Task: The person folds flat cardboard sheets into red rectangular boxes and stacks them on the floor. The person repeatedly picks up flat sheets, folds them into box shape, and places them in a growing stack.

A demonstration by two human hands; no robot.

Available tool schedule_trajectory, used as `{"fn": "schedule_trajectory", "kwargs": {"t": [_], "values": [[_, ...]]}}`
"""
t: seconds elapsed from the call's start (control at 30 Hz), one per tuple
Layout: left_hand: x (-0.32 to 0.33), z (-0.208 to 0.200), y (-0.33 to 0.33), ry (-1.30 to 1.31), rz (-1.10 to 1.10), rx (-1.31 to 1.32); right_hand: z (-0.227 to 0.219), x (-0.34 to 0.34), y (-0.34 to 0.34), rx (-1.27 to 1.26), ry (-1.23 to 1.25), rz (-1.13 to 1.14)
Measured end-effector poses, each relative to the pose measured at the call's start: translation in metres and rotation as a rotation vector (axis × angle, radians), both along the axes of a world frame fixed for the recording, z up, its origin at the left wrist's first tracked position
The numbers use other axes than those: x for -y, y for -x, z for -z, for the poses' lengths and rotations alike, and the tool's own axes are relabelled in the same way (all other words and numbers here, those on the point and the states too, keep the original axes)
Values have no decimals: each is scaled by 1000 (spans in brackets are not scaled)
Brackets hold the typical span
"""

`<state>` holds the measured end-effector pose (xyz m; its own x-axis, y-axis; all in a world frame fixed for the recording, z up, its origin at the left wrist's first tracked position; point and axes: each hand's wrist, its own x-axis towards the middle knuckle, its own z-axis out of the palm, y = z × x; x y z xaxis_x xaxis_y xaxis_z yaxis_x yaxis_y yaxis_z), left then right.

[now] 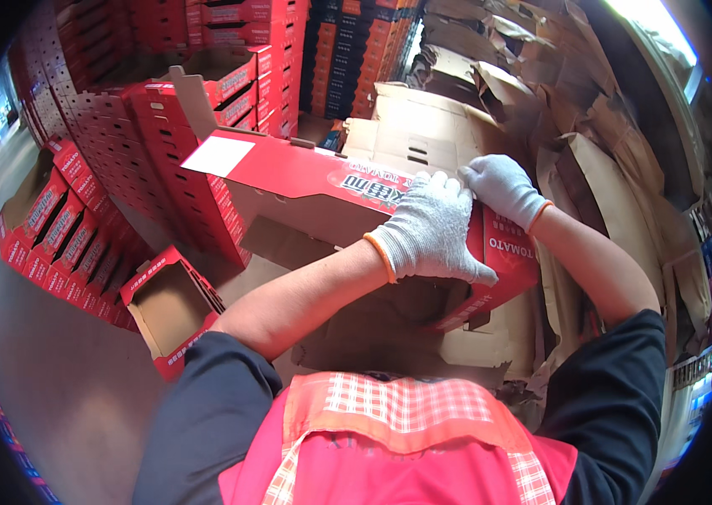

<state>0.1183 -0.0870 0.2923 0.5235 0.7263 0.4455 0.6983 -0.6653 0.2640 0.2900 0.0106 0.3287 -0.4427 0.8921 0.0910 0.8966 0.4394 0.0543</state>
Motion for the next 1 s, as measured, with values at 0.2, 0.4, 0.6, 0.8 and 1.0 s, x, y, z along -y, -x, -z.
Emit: {"fn": "schedule_trajectory", "kwargs": {"t": [0.2,0.4,0.6,0.8,1.0], "values": [[-5,-2,2,32,19,70,-16,27,9,100,6,-107],[-11,5,-9,26,-54,32,20,-2,0,26,-162,-92],[-19,23,8,63,176,601,4,9,5,-899,378,193],[-43,45,32,-68,372,975,-2,71,24,-87,50,-379],[65,97,85,47,286,293,12,20,-50,-840,166,-198]]}}
